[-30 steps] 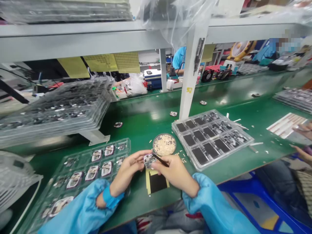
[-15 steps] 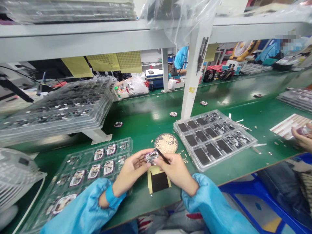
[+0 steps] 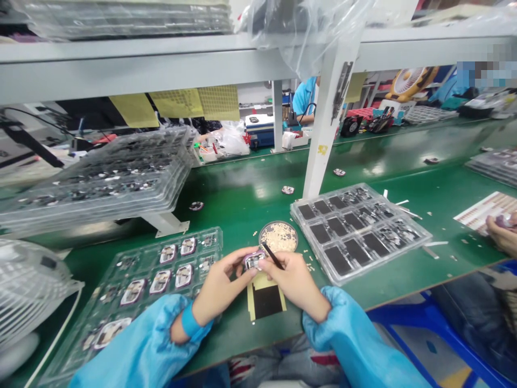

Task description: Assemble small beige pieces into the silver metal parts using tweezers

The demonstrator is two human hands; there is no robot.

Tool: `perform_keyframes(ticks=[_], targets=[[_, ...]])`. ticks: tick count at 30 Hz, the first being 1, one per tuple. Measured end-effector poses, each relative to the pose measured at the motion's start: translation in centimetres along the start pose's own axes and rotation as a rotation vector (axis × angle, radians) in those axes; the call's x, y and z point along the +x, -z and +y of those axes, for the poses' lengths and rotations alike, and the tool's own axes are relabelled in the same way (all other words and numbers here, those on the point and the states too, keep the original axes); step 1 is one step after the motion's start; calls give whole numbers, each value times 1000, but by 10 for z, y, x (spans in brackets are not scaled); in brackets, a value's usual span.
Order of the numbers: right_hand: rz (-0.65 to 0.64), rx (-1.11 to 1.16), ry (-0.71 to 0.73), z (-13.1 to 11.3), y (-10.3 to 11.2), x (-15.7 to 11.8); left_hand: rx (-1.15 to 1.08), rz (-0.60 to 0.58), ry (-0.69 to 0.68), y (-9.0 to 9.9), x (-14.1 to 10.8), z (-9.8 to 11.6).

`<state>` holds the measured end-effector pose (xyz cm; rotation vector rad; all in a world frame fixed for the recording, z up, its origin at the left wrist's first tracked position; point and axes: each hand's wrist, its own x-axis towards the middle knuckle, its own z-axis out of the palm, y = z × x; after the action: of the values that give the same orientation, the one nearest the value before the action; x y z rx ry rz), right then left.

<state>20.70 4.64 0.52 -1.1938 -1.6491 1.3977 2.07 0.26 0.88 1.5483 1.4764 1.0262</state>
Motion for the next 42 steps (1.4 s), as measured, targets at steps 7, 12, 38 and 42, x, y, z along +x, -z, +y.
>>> perform_keyframes(ticks=[7, 12, 38, 42], targets=[[2, -2, 32, 1, 0, 0, -40, 17, -14, 1, 1, 1], [-5, 11, 32, 3, 0, 0, -119, -1, 17, 0, 2, 1], [37, 353, 61, 7, -21, 4, -529, -23, -30, -4, 1, 11], [-14, 297, 57, 7, -18, 5, -376, -16, -93, -4, 0, 7]])
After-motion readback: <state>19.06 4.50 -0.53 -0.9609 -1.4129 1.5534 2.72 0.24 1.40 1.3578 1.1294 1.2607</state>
